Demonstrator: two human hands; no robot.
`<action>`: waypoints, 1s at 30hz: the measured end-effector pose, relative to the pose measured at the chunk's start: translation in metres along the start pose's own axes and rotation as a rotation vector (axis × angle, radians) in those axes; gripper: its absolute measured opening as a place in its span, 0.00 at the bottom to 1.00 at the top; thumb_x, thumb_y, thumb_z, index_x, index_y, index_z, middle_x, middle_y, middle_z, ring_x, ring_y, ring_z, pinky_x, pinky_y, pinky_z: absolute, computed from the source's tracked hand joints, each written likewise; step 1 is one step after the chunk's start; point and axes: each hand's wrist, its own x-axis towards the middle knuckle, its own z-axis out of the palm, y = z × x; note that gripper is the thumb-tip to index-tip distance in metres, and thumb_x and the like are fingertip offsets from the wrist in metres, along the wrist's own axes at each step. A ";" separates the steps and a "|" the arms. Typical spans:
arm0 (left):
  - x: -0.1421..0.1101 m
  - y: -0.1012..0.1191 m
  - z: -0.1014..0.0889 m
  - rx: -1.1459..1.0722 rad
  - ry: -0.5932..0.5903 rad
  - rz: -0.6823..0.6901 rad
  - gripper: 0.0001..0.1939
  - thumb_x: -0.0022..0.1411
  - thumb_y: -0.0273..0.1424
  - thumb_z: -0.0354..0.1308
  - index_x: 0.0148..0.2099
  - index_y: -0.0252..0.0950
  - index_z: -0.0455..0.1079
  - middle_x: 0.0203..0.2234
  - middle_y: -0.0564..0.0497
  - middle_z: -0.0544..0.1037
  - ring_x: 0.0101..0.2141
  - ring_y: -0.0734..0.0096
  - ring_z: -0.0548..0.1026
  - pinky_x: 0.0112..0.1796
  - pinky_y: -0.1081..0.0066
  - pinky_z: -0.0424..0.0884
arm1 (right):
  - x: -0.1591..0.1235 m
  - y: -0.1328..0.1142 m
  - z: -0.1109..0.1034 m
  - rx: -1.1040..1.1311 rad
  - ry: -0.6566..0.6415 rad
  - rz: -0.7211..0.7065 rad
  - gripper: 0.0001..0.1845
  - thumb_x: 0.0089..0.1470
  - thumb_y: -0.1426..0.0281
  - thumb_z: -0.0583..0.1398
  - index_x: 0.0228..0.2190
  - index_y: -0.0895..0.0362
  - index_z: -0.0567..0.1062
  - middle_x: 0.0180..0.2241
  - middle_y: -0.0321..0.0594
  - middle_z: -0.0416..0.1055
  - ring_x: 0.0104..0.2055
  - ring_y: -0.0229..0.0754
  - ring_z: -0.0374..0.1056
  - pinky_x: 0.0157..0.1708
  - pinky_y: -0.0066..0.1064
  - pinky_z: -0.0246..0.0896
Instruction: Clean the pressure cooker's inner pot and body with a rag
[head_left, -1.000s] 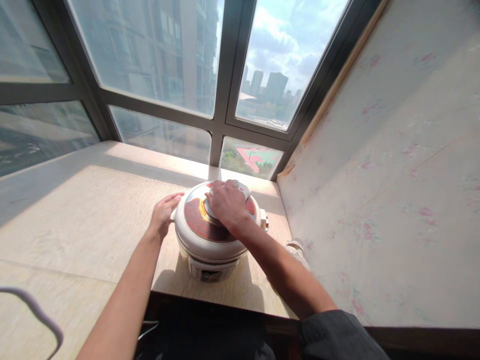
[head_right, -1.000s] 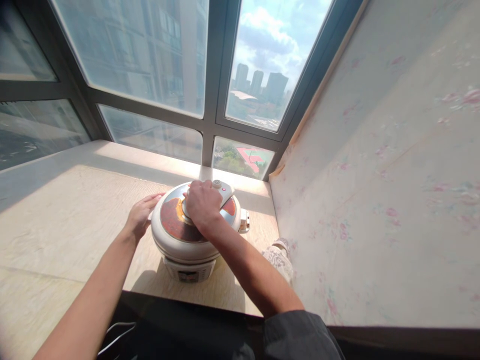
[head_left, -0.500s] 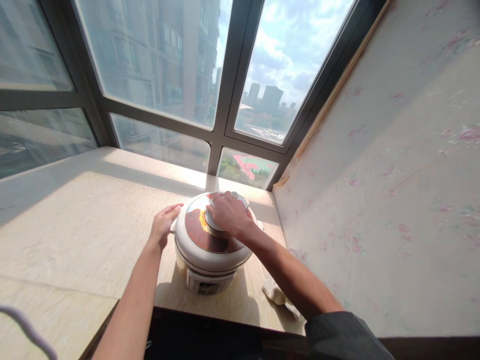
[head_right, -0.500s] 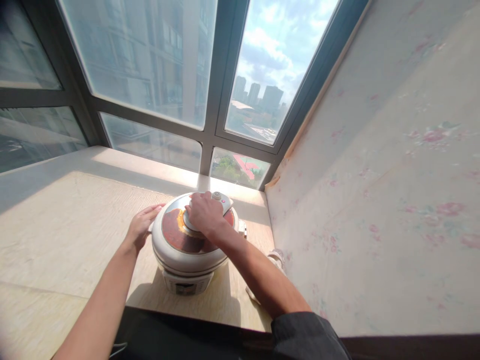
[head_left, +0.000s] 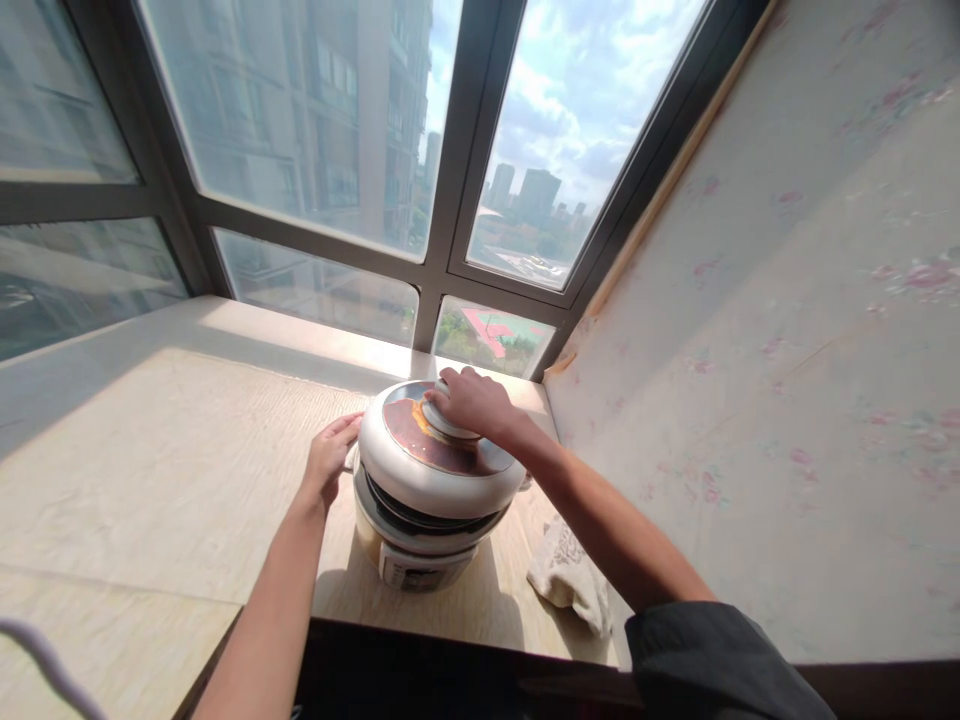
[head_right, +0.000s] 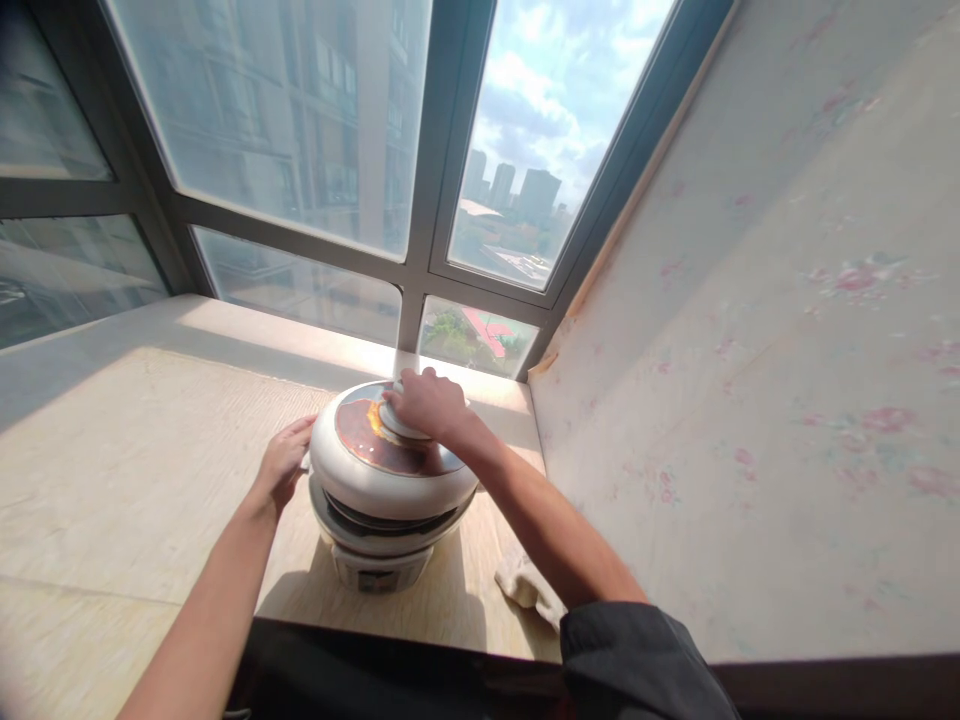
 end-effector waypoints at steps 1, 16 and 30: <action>0.000 -0.001 0.000 0.005 -0.006 -0.001 0.26 0.34 0.42 0.70 0.38 0.33 0.80 0.31 0.46 0.83 0.32 0.60 0.77 0.26 0.71 0.66 | 0.003 0.003 -0.003 0.009 0.002 -0.003 0.26 0.70 0.50 0.51 0.56 0.54 0.73 0.55 0.53 0.74 0.54 0.57 0.74 0.49 0.43 0.68; -0.003 -0.002 0.002 -0.070 -0.010 -0.007 0.28 0.33 0.41 0.71 0.38 0.32 0.79 0.30 0.49 0.80 0.29 0.68 0.73 0.27 0.71 0.67 | 0.014 0.092 -0.065 0.141 0.233 0.156 0.24 0.66 0.51 0.54 0.43 0.56 0.80 0.45 0.45 0.80 0.45 0.50 0.74 0.40 0.33 0.62; -0.038 -0.016 -0.026 0.050 0.177 0.083 0.21 0.45 0.42 0.68 0.40 0.35 0.80 0.38 0.46 0.84 0.45 0.55 0.80 0.50 0.58 0.76 | 0.037 0.159 -0.050 0.020 0.299 0.419 0.24 0.66 0.51 0.54 0.49 0.55 0.79 0.52 0.51 0.79 0.53 0.54 0.74 0.47 0.36 0.66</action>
